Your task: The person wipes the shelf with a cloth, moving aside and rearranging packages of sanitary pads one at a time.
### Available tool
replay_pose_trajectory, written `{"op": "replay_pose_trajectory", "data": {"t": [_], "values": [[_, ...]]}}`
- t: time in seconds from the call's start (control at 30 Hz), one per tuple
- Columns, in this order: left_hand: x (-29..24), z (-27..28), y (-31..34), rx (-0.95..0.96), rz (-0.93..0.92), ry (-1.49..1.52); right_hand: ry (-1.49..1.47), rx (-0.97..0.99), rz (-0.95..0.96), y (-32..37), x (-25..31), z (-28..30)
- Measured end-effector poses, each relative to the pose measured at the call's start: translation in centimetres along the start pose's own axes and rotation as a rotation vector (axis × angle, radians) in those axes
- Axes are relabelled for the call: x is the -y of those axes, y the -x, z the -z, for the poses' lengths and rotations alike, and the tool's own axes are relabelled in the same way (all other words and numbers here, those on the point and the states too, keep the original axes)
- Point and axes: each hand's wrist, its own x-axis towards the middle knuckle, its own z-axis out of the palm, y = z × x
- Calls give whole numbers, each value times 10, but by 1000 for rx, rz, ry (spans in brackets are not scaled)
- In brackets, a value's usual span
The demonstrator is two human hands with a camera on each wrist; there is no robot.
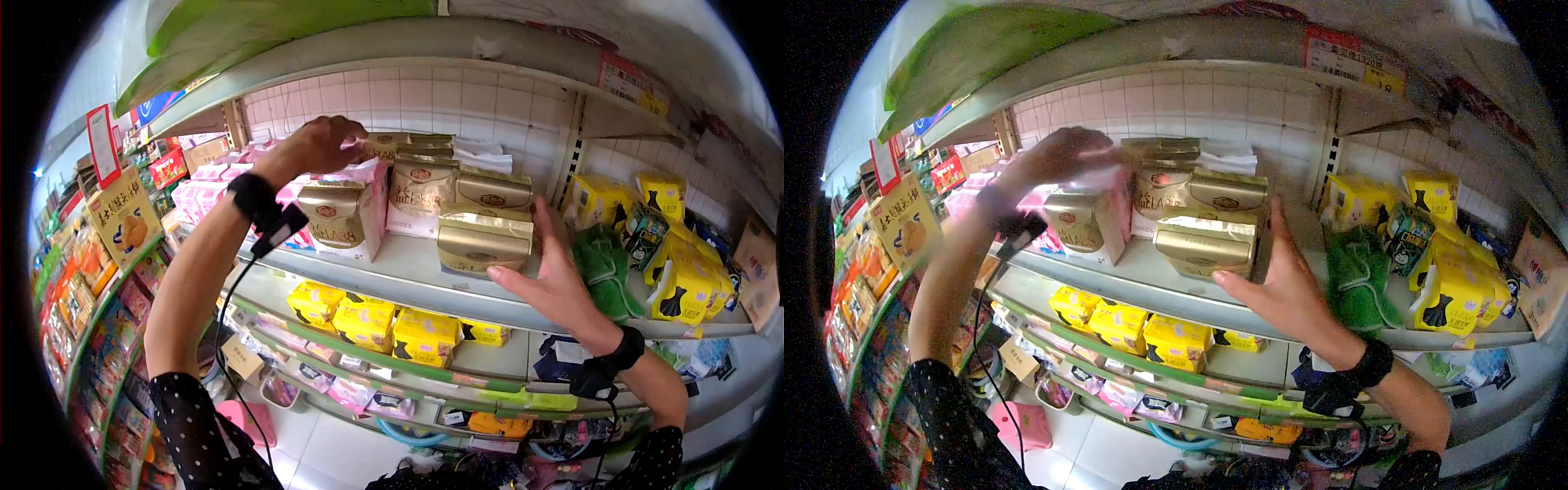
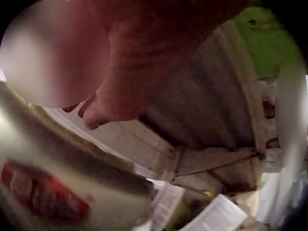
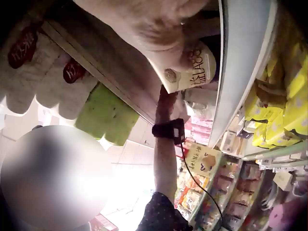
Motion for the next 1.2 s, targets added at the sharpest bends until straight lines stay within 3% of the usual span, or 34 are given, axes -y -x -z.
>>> {"op": "replay_pose_trajectory", "data": {"t": [0.07, 0.13, 0.17, 0.23, 0.3, 0.4, 0.43, 0.5, 0.63, 0.67, 0.77, 0.8, 0.9, 0.93, 1.03, 1.13, 1.17, 1.2], "values": [[-9, 16, -15, 163, 136, -153, 1, -9, 18, -5, -2, -3], [-8, 24, -28, 282, 161, -99, 93, -54, 33, -9, -12, -5], [-8, 27, -34, 358, 199, -80, 4, -57, -9, -13, -14, -3], [-15, 32, -47, 416, 197, -208, -178, -63, -99, -19, -17, -3], [-32, 29, -51, 406, 214, -439, -125, -83, -109, -19, -27, -5], [7, 18, -78, 438, 68, -225, -99, -52, -153, -19, -27, -6], [-1, 0, -77, 300, 60, -440, -146, -33, -156, -19, -26, -6], [0, -5, -96, 612, 132, -303, -176, -7, -174, -18, -27, -6], [9, -20, -116, 626, 156, -345, -145, 10, -188, -17, -23, -5], [14, -16, -106, 430, 174, -80, -162, 13, -198, -17, -20, -5], [3, -9, -106, 599, 223, -205, -190, 12, -224, -16, -21, -6], [9, -17, -109, 626, 119, -338, -200, 11, -227, -15, -22, -7], [30, -34, -105, 473, -143, -148, -201, -16, -204, -15, -22, -8], [30, -33, -106, 474, -187, -234, -181, -16, -198, -15, -23, -8], [24, -28, -113, 421, -89, -287, -138, -33, -170, -15, -29, -7], [28, -9, -108, 106, -98, -297, -134, -45, -151, -15, -34, -9], [29, 7, -110, 183, -160, -477, -131, -39, -158, -15, -37, -9], [54, 2, -121, 84, -146, -328, -129, -34, -165, -15, -38, -8]]}}
